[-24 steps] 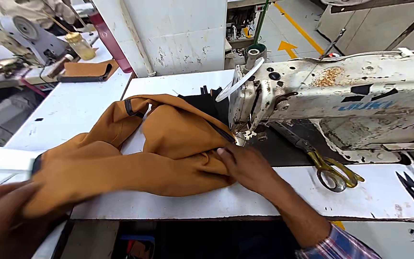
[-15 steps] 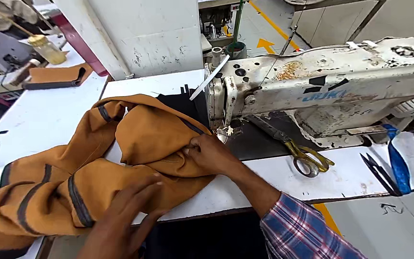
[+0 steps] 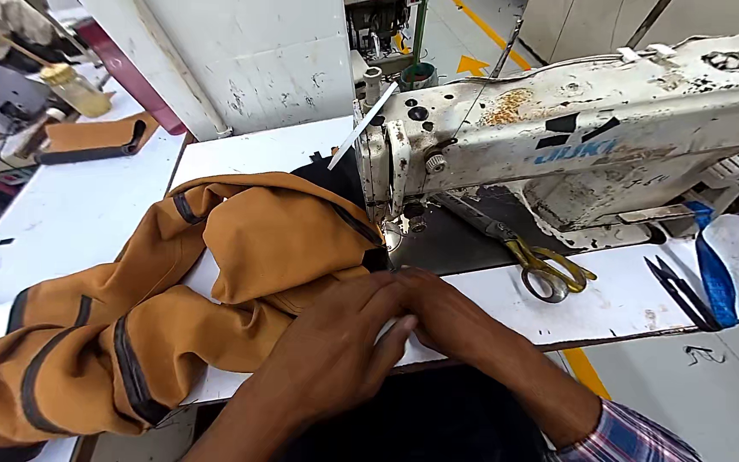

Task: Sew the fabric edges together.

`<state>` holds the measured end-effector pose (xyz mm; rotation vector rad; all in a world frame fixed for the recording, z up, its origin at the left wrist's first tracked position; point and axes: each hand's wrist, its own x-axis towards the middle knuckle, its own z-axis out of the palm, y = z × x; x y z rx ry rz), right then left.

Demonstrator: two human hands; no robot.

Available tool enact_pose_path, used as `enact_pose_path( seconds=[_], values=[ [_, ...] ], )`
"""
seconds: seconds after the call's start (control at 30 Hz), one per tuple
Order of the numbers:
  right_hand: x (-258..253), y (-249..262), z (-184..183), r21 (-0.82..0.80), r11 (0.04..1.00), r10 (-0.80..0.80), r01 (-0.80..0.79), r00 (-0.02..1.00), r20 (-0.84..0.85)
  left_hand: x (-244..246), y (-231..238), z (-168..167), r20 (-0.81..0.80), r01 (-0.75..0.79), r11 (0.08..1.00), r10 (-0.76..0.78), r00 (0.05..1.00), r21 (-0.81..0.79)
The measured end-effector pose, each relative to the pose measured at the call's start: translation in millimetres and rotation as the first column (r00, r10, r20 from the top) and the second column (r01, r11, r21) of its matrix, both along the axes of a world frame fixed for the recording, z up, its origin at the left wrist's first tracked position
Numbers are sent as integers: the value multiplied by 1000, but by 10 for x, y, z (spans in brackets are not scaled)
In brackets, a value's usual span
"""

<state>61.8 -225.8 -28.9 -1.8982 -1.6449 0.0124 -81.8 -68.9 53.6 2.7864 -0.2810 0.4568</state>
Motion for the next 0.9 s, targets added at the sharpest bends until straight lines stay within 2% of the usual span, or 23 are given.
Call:
enact_pose_path(
  seconds=[0.07,0.17,0.37,0.47,0.5,0.57,0.63,0.77,0.9],
  values=[
    [96,-81,-2,-15,1000,-8,8,1000,-30,284,19,-210,-146,-45,985,70,987,168],
    [228,-181,-86,-34,999,-44,41,992,-120,361,125,-511,-157,-189,914,258,953,358],
    [114,42,-156,-56,998,-10,-2,979,-203,301,625,-748,-215,-135,907,236,948,398],
    [129,37,-101,-55,998,-3,-9,976,-218,303,640,-576,-237,-51,946,132,962,320],
    [143,15,-73,-52,999,-21,11,979,-205,295,576,-458,-191,-40,963,93,977,266],
    [177,0,-1,-62,997,-59,50,988,-143,297,450,-192,4,-56,983,56,998,174],
    [186,38,50,-87,996,-39,30,995,-97,370,456,24,61,-137,974,128,990,179],
    [157,170,96,-161,987,11,-27,995,-97,606,719,-119,-95,-152,936,191,977,319],
    [148,219,16,-178,984,2,-23,993,-117,593,775,-233,-109,-98,902,158,981,421]
  ],
)
